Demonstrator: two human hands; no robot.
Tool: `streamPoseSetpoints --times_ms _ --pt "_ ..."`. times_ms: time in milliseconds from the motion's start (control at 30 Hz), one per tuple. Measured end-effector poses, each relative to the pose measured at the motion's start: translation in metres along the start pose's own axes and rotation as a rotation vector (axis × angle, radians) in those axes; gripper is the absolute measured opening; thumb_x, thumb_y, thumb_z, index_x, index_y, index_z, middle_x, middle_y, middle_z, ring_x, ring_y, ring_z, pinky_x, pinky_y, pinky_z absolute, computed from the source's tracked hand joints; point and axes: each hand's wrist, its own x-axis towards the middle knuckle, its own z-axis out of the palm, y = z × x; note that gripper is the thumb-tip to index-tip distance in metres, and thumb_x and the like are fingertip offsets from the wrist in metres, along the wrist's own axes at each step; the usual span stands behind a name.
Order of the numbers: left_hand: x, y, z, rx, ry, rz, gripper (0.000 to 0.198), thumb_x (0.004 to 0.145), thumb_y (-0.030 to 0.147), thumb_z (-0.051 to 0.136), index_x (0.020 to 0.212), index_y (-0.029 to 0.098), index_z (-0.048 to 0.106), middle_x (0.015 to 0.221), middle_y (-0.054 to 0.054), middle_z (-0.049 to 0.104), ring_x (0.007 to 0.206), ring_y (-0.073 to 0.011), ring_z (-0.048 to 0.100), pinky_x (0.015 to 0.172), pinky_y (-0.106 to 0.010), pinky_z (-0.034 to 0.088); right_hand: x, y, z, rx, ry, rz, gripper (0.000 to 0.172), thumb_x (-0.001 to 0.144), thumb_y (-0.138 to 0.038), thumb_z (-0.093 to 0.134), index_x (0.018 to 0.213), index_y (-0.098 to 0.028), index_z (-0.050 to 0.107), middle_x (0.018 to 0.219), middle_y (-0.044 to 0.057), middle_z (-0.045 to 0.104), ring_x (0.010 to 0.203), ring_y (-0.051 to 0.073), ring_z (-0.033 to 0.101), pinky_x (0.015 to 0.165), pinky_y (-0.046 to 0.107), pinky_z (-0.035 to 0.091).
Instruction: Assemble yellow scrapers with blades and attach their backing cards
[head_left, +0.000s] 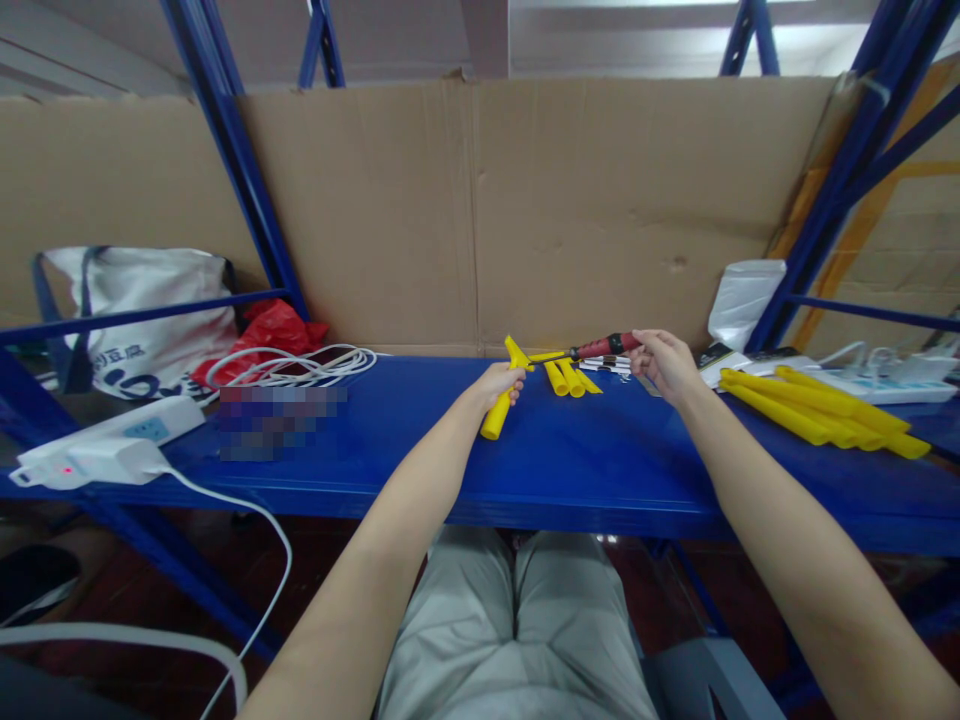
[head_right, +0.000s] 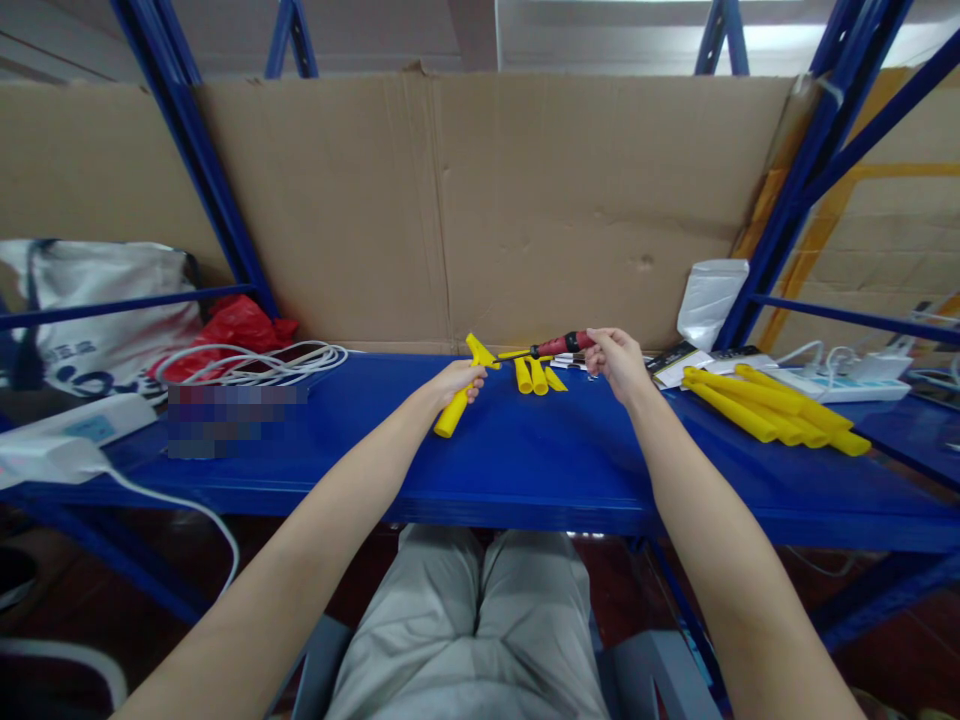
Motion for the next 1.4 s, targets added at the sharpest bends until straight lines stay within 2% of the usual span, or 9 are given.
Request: streamPoseSetpoints --times_ms 133,367,567,700,833,933,1100,1233,1400 --pt "-0.0046 0.0024 0.0012 0.002 -0.012 -0.005 0.014 0.084 0.006 0.042 0.086 0.016 0.052 0.044 0.010 0.035 0.030 -0.0037 0.032 0.037 -0.016 0.027 -0.0016 -0.0018 0.0001 -0.013 0.015 0.005 0.020 0.075 -0.034 0.068 0.075 -0.019 0.055 0.042 -0.007 0.049 0.030 0.007 0.042 0.029 0.016 0.032" --pt "0.0014 -0.0014 0.0001 0.009 0.009 -0.004 0.013 0.083 0.007 0.044 0.080 0.016 0.052 0.044 0.009 0.035 0.031 -0.0045 0.032 0.037 -0.017 0.027 -0.0054 -0.0086 0.0023 0.062 -0.102 0.072 0.016 0.082 -0.030 0.062 0.076 -0.016 0.057 0.060 0.002 0.064 0.048 0.009 0.060 0.049 0.018 0.050" --pt "0.0040 -0.0029 -0.0009 0.004 0.007 0.004 0.015 0.081 0.005 0.045 0.085 0.016 0.055 0.044 0.010 0.035 0.031 -0.0046 0.032 0.037 -0.017 0.027 -0.0033 -0.0057 -0.0001 0.037 -0.077 0.018 0.024 0.075 -0.033 0.070 0.067 -0.016 0.055 0.048 -0.004 0.052 0.033 0.004 0.043 0.033 0.014 0.035" --pt "0.0024 -0.0017 -0.0008 -0.001 -0.001 -0.008 0.013 0.082 0.006 0.044 0.084 0.016 0.053 0.043 0.010 0.035 0.030 -0.0044 0.032 0.036 -0.017 0.027 -0.0011 -0.0042 -0.0009 0.049 -0.026 0.039 0.029 0.072 -0.035 0.072 0.064 -0.016 0.052 0.053 -0.002 0.055 0.036 0.005 0.046 0.034 0.016 0.037" --pt "0.0009 -0.0004 0.0000 0.001 0.004 -0.009 0.012 0.083 0.007 0.043 0.084 0.015 0.051 0.043 0.010 0.036 0.030 -0.0047 0.033 0.036 -0.017 0.026 -0.0010 -0.0038 0.0011 0.065 0.022 0.036 0.024 0.074 -0.028 0.069 0.064 -0.017 0.050 0.045 -0.004 0.049 0.033 0.006 0.042 0.032 0.016 0.034" --pt "0.0005 -0.0001 0.0007 0.006 0.006 -0.006 0.013 0.083 0.007 0.043 0.087 0.015 0.053 0.044 0.009 0.036 0.030 -0.0045 0.033 0.036 -0.017 0.026 -0.0020 -0.0035 0.0012 0.043 0.028 0.046 0.014 0.077 -0.026 0.065 0.074 -0.017 0.055 0.040 -0.006 0.044 0.030 0.006 0.039 0.029 0.016 0.029" --pt "0.0014 -0.0008 0.0005 0.016 -0.001 -0.008 0.018 0.084 0.007 0.043 0.096 0.014 0.055 0.045 0.010 0.036 0.031 -0.0043 0.033 0.037 -0.017 0.027 -0.0039 -0.0063 -0.0003 0.054 -0.079 0.074 0.019 0.081 -0.034 0.061 0.081 -0.016 0.060 0.047 -0.002 0.055 0.036 0.007 0.048 0.035 0.016 0.039" --pt "0.0025 -0.0014 -0.0005 0.029 -0.007 -0.007 0.022 0.084 0.008 0.045 0.101 0.014 0.056 0.044 0.010 0.035 0.031 -0.0043 0.033 0.038 -0.016 0.028 -0.0040 -0.0081 0.0005 0.091 -0.122 0.070 0.014 0.080 -0.028 0.064 0.074 -0.017 0.057 0.059 0.000 0.062 0.047 0.007 0.057 0.047 0.016 0.048" --pt "0.0041 -0.0026 -0.0015 0.014 -0.010 0.002 0.022 0.083 0.006 0.043 0.099 0.014 0.057 0.043 0.010 0.035 0.030 -0.0045 0.032 0.037 -0.017 0.027 -0.0010 -0.0031 -0.0007 0.065 -0.107 0.018 0.021 0.075 -0.028 0.069 0.068 -0.017 0.054 0.047 -0.004 0.053 0.035 0.005 0.044 0.035 0.015 0.037"
